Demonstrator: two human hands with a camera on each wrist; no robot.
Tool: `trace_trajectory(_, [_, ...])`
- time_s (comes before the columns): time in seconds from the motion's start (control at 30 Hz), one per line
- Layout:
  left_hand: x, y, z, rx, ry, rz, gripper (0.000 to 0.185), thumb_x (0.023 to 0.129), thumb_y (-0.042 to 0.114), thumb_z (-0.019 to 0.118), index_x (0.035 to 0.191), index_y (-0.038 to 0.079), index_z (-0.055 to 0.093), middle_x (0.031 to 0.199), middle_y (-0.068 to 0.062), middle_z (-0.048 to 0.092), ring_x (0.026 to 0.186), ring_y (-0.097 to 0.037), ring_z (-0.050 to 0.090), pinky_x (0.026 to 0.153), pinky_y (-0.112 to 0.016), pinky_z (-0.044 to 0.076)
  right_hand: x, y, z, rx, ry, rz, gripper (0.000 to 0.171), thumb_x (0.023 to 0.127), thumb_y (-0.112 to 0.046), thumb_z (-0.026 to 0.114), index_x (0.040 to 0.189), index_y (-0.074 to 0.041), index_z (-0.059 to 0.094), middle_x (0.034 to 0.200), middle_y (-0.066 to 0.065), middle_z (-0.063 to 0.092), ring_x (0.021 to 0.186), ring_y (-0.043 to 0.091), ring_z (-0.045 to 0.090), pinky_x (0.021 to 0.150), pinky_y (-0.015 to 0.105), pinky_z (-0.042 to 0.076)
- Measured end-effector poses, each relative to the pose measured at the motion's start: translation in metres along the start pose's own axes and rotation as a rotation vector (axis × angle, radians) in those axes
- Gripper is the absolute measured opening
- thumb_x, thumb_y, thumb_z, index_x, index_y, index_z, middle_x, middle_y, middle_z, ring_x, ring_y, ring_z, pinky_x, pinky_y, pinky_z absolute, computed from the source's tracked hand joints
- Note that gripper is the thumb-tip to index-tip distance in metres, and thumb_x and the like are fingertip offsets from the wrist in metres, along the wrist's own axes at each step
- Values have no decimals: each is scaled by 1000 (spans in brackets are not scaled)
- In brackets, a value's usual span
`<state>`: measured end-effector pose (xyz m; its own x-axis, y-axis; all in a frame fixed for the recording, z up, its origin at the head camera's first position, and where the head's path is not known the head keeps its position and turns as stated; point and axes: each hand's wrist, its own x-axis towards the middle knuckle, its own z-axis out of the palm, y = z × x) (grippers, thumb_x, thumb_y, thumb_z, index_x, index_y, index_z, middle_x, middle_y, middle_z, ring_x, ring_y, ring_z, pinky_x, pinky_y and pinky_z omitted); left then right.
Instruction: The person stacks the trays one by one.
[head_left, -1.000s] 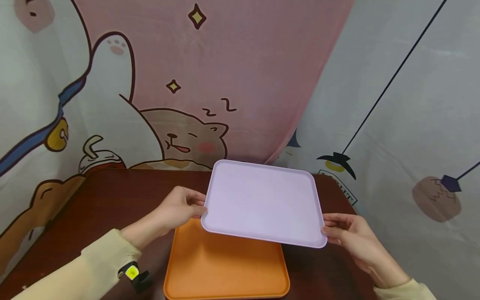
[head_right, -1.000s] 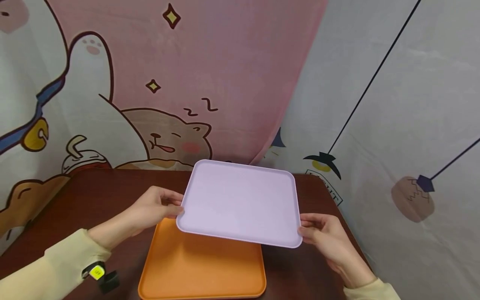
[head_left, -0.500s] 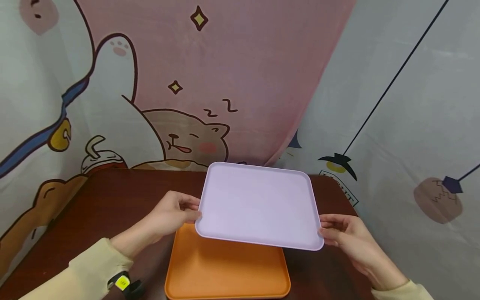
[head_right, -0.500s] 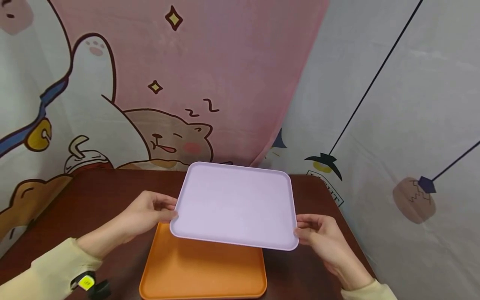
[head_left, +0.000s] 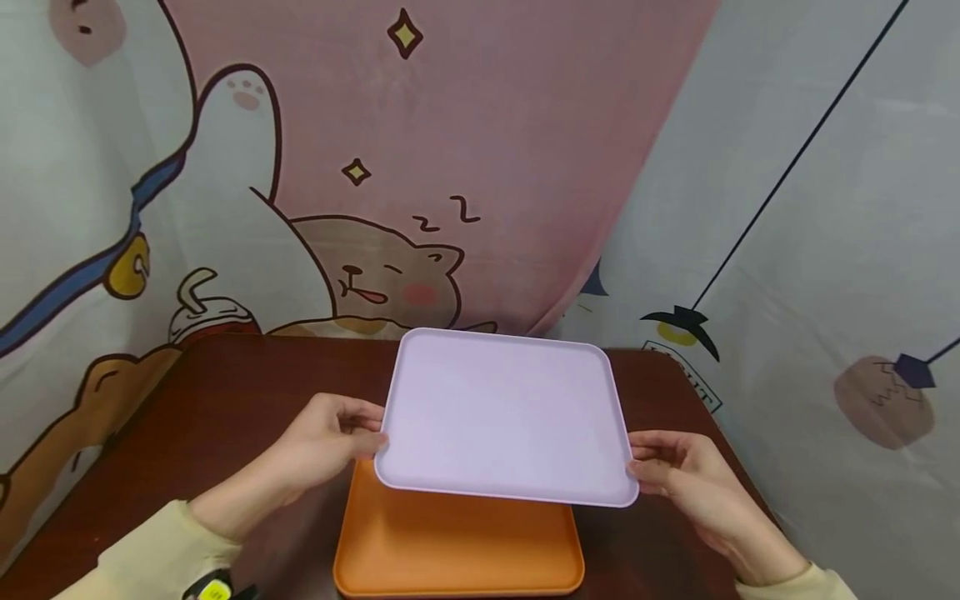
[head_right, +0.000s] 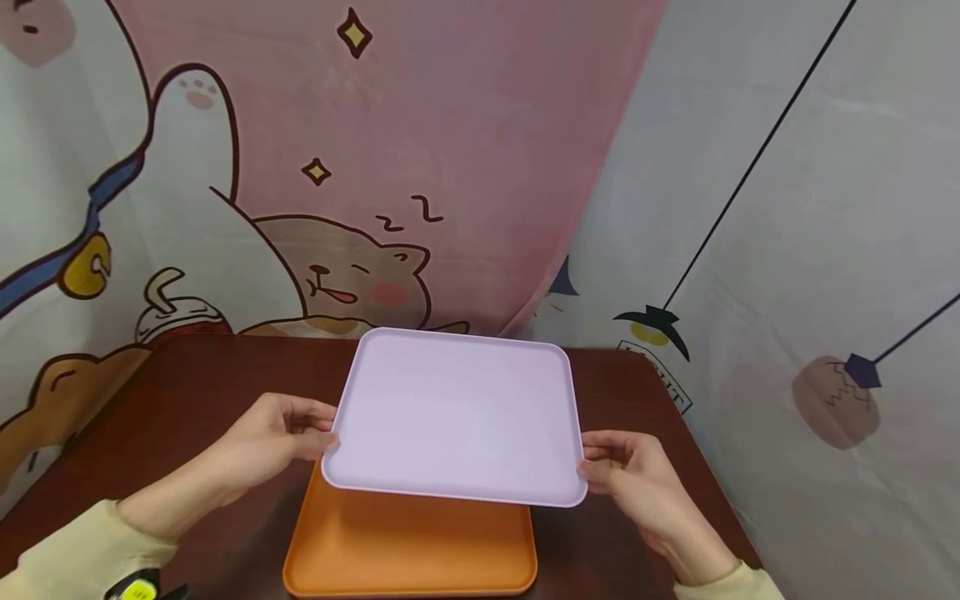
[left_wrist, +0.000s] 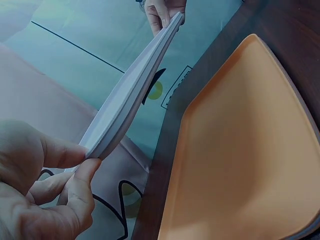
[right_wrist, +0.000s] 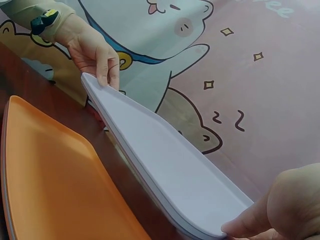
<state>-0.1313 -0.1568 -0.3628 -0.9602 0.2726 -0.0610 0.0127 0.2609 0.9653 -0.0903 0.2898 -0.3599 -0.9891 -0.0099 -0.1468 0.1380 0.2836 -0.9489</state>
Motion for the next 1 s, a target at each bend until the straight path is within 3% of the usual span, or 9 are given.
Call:
trace_trajectory(0.4, [-13,-11,-7,-63,-4,1,32,89,-1,78,118,-13,71,101,-16,73,89,-27,69,81,-37,63,2,1,11,16,-37,13,44,95,6,69,135,20,56,106,20,70,90,29,71,80,38,64])
trace_trajectory(1.0, [-28,-28,-11,-106,19,-44,34,91,-2,77,120,-16,68,106,-18,73,91,-26,70,79,-35,63,4,10,24,28,-88,18,43,95,5,71,133,20,57,105,18,70,90,26,70,78,37,63])
